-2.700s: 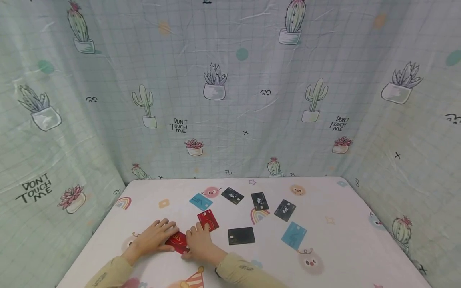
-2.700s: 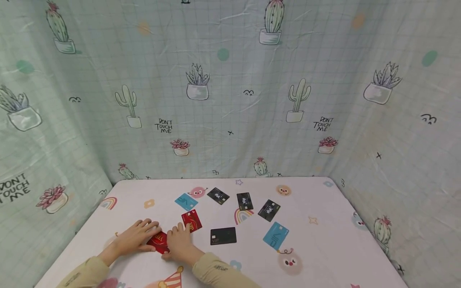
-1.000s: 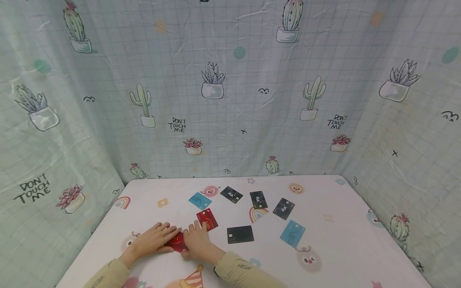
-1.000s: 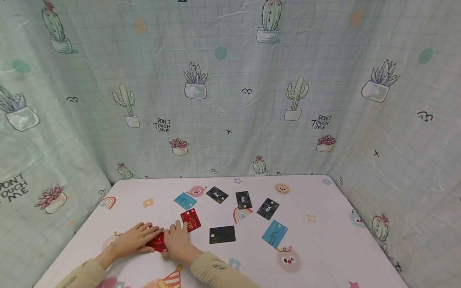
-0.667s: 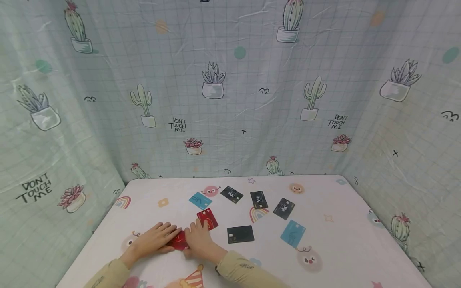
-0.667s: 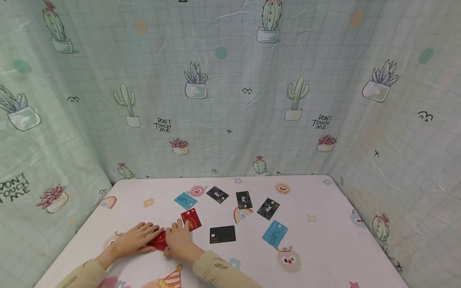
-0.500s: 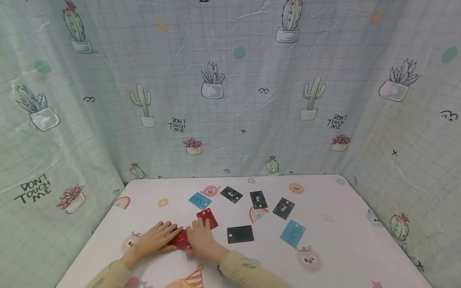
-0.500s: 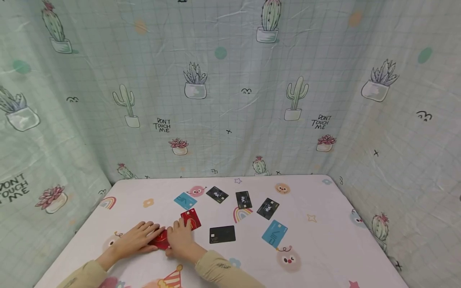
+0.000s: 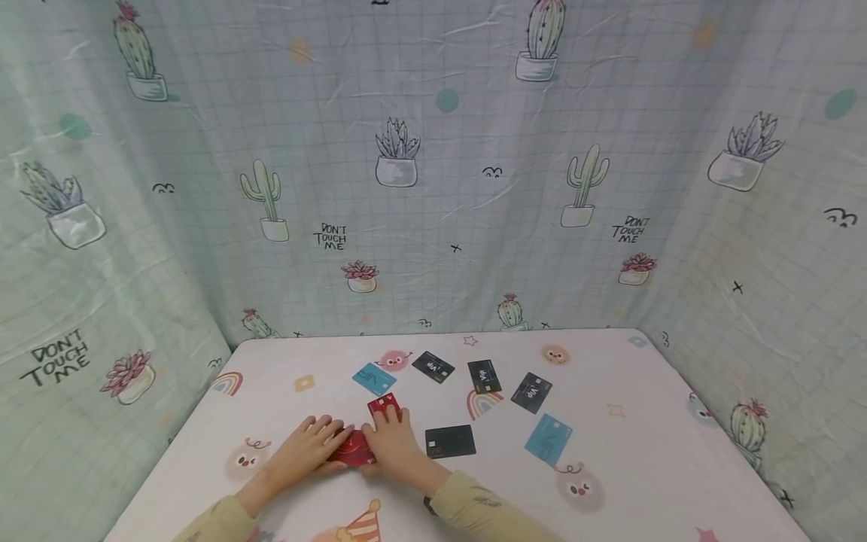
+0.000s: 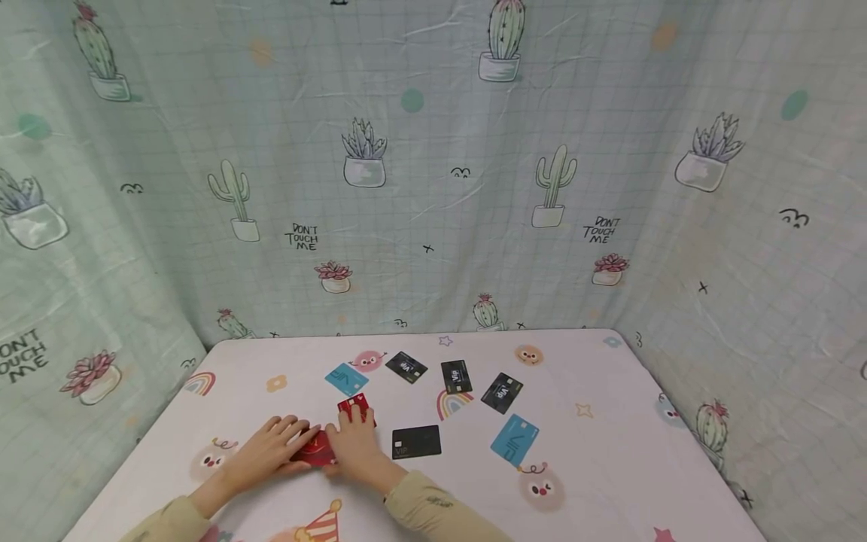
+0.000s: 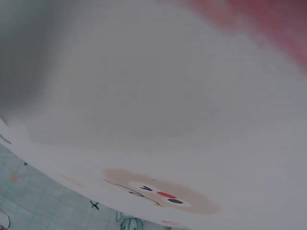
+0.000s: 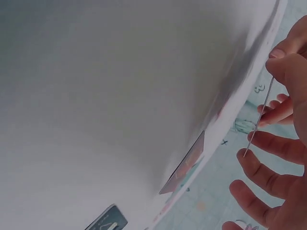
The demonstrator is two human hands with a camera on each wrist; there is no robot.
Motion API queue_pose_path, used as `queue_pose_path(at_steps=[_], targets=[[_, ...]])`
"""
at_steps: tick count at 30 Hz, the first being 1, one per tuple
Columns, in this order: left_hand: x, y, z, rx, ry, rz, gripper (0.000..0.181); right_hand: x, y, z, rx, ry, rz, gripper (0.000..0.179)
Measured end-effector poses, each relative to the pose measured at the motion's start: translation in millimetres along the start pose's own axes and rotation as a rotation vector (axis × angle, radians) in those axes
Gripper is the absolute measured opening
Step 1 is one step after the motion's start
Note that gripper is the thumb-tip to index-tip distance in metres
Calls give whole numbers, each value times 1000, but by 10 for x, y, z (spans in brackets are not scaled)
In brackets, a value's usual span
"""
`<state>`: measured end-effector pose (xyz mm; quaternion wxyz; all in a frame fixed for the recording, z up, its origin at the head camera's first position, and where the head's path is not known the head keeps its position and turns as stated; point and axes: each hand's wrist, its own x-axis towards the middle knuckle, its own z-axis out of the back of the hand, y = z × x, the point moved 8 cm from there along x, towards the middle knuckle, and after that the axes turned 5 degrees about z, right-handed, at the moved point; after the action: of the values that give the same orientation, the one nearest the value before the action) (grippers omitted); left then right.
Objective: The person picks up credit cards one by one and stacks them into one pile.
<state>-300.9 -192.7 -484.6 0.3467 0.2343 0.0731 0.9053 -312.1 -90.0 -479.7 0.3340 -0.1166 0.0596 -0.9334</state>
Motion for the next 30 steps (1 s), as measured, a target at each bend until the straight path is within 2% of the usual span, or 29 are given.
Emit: queue_pose_path(at_steps=[4,10,24,30], targets=[[25,-44,21,0,-16,14,62,-38,-53,30,16,-33,-1,63],[69,-114,31,-12,5,47,62,-108,-128,50,86,-72,8,61],[230,-369,92,-13,-42,13,65,-362,-348,133,151,-49,-12,64],[284,-437,131,1,-63,-10,64,-434,-418,135,142,-50,-23,62]])
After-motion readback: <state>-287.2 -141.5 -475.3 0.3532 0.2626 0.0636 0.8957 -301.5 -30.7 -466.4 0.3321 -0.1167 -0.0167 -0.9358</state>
